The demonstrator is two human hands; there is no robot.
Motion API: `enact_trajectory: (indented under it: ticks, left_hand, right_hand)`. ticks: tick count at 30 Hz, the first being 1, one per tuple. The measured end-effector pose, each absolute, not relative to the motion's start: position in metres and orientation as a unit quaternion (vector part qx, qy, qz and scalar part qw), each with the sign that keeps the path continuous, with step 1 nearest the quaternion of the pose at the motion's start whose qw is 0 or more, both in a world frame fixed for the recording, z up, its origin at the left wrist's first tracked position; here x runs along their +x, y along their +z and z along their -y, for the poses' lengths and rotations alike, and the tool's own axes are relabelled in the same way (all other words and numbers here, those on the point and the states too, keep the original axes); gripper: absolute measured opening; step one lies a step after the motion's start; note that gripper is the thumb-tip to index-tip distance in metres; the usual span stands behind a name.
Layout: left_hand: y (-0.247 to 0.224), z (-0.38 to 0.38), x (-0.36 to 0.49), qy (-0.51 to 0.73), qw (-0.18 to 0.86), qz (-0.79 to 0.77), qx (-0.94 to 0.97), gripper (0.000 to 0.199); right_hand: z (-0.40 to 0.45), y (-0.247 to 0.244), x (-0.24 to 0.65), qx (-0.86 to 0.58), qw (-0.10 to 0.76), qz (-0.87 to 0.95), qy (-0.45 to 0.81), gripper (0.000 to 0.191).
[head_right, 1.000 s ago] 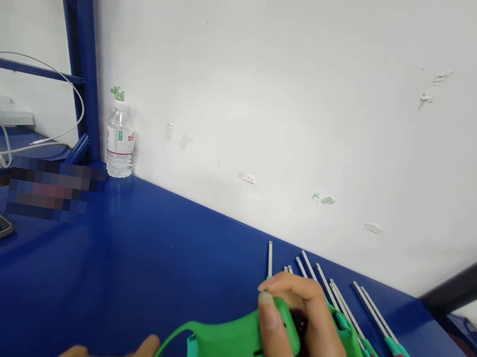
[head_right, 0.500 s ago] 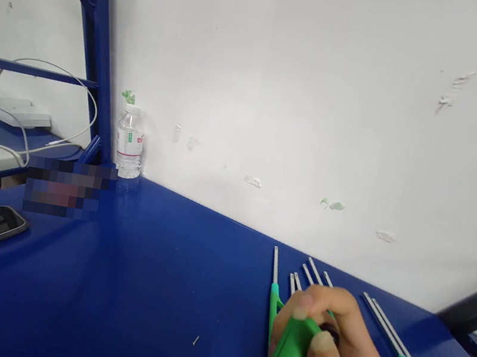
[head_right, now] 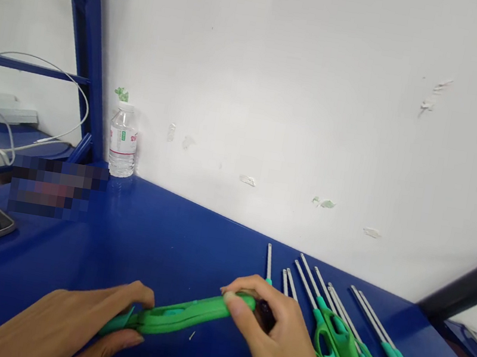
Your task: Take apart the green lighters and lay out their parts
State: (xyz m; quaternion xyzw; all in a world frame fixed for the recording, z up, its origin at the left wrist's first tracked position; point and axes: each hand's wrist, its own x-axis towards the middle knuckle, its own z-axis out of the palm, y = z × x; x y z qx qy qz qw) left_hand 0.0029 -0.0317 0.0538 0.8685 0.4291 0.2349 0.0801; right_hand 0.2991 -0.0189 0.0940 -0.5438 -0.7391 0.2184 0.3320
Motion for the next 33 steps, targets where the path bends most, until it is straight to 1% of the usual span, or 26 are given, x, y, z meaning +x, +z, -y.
enact_trajectory:
  ticks: [2,4,6,8,12,16,21,25,27,31,33]
  left_hand:
    - [0.054,0.025,0.004,0.198,0.049,-0.462,0.863,0.02]
    - [0.052,0.017,0.004,0.173,0.045,-0.486,0.855,0.029]
    - [0.048,0.009,0.002,0.177,0.064,-0.492,0.85,0.033]
    - [0.044,0.003,-0.001,0.188,0.082,-0.489,0.848,0.033]
    - [0.036,-0.002,-0.009,0.19,0.054,-0.479,0.855,0.025]
    - [0.029,-0.004,-0.011,0.186,0.038,-0.474,0.86,0.026]
    - [0.03,-0.003,-0.004,0.196,0.019,-0.467,0.862,0.03]
    - [0.028,-0.001,0.0,0.209,0.012,-0.452,0.867,0.045]
    - [0.026,0.0,-0.001,0.221,0.004,-0.449,0.866,0.048]
    - [0.025,0.0,-0.003,0.248,-0.004,-0.469,0.848,0.036]
    - [0.025,0.001,-0.002,0.253,0.007,-0.488,0.835,0.037]
  right_hand:
    - [0.017,0.087,0.3,-0.553,0.284,0.746,0.239,0.031]
    - [0.016,0.081,0.302,-0.556,0.252,0.755,0.24,0.025]
    - [0.015,0.075,0.303,-0.551,0.227,0.774,0.215,0.032]
    - [0.014,0.069,0.303,-0.534,0.199,0.802,0.177,0.039]
    - [0.015,0.059,0.3,-0.526,0.15,0.828,0.123,0.032]
    - [0.016,0.058,0.294,-0.538,0.123,0.827,0.112,0.028]
    - [0.018,0.057,0.287,-0.547,0.119,0.819,0.124,0.027]
    - [0.02,0.057,0.287,-0.553,0.123,0.812,0.14,0.023]
    - [0.02,0.056,0.287,-0.556,0.124,0.809,0.145,0.024]
    - [0.02,0.057,0.288,-0.553,0.146,0.806,0.152,0.025]
    - [0.02,0.058,0.287,-0.551,0.163,0.802,0.163,0.023]
